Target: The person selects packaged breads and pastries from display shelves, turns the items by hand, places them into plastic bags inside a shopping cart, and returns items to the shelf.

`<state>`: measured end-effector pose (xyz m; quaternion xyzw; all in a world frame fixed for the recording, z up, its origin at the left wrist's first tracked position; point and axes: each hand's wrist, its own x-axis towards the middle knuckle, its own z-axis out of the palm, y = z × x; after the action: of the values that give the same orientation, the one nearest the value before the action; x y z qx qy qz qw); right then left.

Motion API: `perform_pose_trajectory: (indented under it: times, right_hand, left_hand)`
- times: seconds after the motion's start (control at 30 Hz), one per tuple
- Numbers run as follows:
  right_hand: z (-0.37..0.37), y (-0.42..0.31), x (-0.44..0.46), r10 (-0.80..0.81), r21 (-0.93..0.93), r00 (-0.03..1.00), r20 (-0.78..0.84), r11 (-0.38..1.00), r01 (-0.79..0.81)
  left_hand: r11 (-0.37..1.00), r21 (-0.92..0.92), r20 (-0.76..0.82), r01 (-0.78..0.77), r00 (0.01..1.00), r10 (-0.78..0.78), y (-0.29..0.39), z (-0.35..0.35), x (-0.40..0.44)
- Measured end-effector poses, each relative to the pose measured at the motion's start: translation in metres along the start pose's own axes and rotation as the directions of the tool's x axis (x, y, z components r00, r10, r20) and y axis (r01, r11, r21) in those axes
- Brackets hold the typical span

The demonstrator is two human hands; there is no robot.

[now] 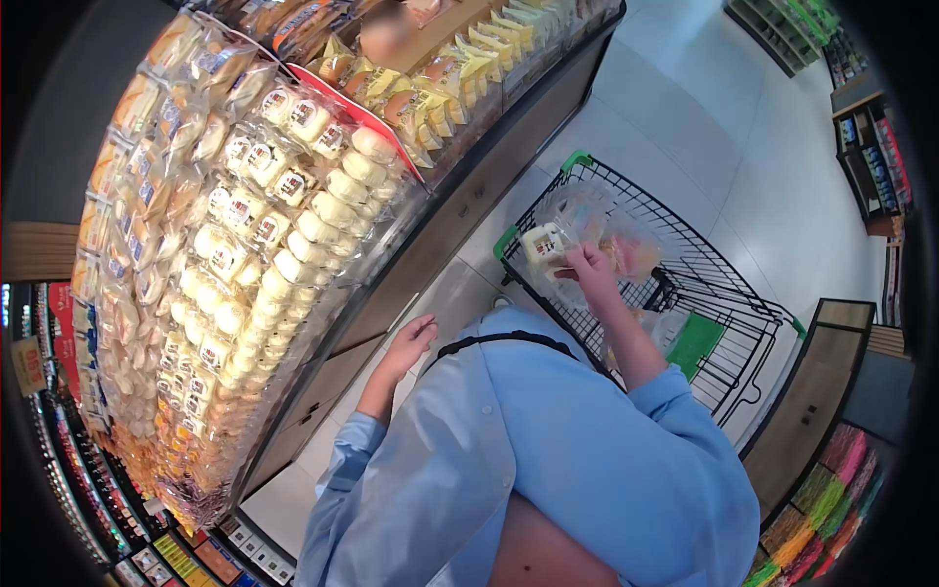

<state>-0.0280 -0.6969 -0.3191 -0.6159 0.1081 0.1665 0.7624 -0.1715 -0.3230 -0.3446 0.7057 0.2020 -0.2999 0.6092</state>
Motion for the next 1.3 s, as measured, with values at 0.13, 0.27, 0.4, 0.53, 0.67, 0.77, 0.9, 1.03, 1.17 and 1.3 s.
perform_pose_trajectory:
  times: [0.13, 0.27, 0.4, 0.53, 0.67, 0.77, 0.9, 1.03, 1.17, 1.3]
  right_hand:
    - [0.037, -0.042, -0.016, -0.072, 0.163, 0.961, 0.265, 0.986, 0.029]
    - [0.103, -0.079, -0.039, -0.057, 0.179, 0.857, 0.512, 0.983, -0.042]
    - [0.147, -0.079, -0.049, 0.006, 0.007, 0.649, 0.761, 1.000, -0.018]
    - [0.194, -0.074, -0.065, 0.141, -0.159, 0.550, 0.823, 0.987, -0.014]
    - [0.227, -0.054, -0.079, 0.306, -0.287, 0.543, 0.782, 0.950, -0.123]
    - [0.252, -0.040, -0.092, 0.388, -0.383, 0.513, 0.766, 0.916, -0.121]
    - [0.289, -0.034, -0.119, 0.407, -0.406, 0.509, 0.758, 0.906, -0.120]
    - [0.309, -0.010, -0.134, 0.354, -0.349, 0.461, 0.814, 0.932, -0.099]
    - [0.323, 0.006, -0.151, 0.282, -0.274, 0.590, 0.757, 0.956, -0.105]
    - [0.330, 0.022, -0.161, 0.181, -0.173, 0.634, 0.752, 0.982, -0.076]
  left_hand:
    - [0.971, -0.234, -0.091, -0.052, 0.995, 0.032, 0.028, -0.004, -0.030]
    - [0.858, -0.417, -0.113, -0.301, 0.953, 0.280, 0.087, 0.006, -0.055]
    - [0.688, -0.586, -0.051, -0.428, 0.867, 0.495, 0.116, 0.002, -0.080]
    - [0.757, -0.408, -0.153, -0.510, 0.856, 0.494, 0.104, -0.020, -0.115]
    - [0.726, -0.441, -0.399, -0.528, 0.840, 0.368, 0.061, -0.038, -0.153]
    - [0.594, -0.475, -0.625, -0.650, 0.724, 0.293, 0.043, -0.042, -0.176]
    - [0.499, -0.535, -0.634, -0.681, 0.715, 0.296, 0.025, -0.049, -0.198]
    - [0.413, -0.599, -0.563, -0.686, 0.728, 0.391, 0.003, -0.053, -0.201]
    - [0.585, -0.536, -0.411, -0.609, 0.793, 0.449, -0.026, -0.073, -0.213]
    - [0.606, -0.512, -0.442, -0.609, 0.791, 0.423, -0.036, -0.085, -0.230]
